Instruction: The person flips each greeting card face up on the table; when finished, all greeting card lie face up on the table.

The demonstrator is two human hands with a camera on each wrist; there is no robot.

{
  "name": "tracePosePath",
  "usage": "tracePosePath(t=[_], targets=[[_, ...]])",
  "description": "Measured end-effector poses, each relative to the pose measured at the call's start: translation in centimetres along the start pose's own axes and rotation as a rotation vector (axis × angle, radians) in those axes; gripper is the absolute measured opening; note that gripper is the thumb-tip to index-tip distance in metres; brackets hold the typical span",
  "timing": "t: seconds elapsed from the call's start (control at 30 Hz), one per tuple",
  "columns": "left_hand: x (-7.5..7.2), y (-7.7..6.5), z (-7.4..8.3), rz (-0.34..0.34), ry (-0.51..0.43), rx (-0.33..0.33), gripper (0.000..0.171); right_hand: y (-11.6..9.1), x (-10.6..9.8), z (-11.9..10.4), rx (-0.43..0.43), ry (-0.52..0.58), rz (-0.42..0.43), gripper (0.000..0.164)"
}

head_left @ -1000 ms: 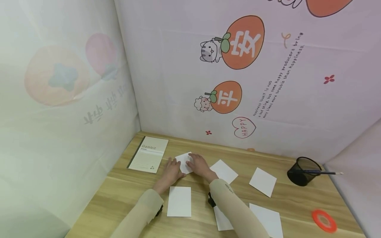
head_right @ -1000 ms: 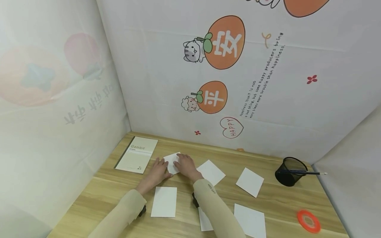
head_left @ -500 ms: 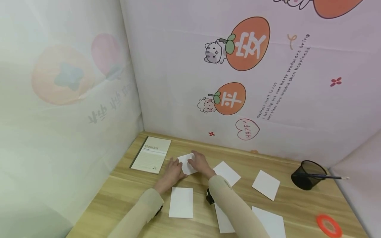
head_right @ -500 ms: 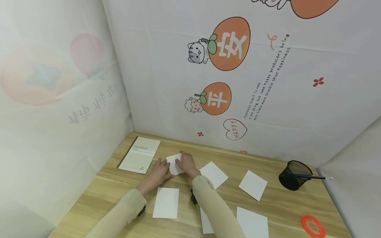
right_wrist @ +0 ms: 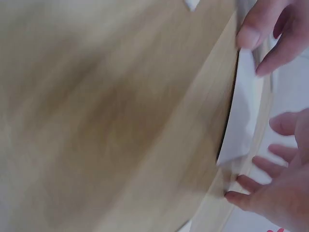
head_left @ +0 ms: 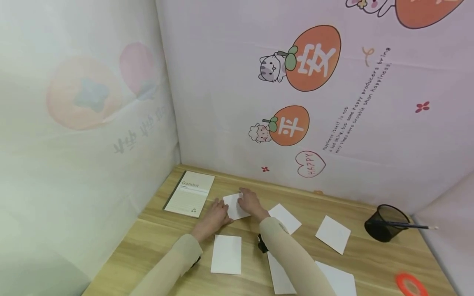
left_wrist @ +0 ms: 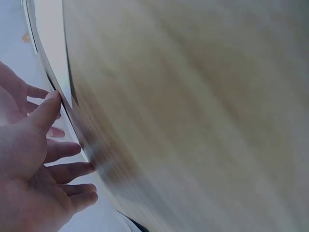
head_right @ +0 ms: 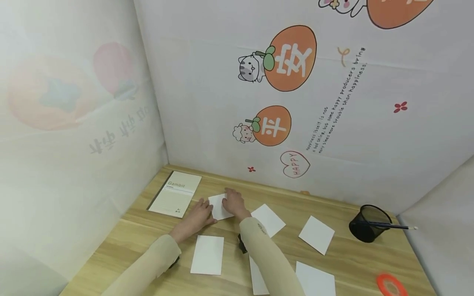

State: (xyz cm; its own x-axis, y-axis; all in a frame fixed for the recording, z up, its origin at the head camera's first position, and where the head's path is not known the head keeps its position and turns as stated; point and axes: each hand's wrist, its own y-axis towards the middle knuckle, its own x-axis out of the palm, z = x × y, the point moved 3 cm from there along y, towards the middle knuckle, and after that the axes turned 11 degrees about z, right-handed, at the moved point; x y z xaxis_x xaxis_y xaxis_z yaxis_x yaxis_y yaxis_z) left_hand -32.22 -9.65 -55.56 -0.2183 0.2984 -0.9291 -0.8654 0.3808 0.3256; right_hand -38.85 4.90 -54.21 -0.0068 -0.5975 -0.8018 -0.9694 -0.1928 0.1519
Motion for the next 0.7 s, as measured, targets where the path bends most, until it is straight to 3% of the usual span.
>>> tracePosePath(t=[0.2,0.4,0.6,0.7], targets=[[0.2,-0.11,-0.22,0.022,0.032,0.015,0.062,0.71,-0.06,0.29,-0.044,-0.116,-0.096,0.047],[-0.04,0.11,-0.02,0.07,0.157,0.055,0.058,0.95,-0.53,0.22,-0.082,-0.167,-0.111,0.046],[0.19,0.0,-0.15,0.042,0.15,0.068,0.059,0.76,-0.84,0.41,-0.102,-0.181,-0.11,0.045],[0.19,0.21,-0.01,0.028,0.175,0.115,0.058,0.72,-0.82,0.63,-0.112,-0.201,-0.1,0.044]])
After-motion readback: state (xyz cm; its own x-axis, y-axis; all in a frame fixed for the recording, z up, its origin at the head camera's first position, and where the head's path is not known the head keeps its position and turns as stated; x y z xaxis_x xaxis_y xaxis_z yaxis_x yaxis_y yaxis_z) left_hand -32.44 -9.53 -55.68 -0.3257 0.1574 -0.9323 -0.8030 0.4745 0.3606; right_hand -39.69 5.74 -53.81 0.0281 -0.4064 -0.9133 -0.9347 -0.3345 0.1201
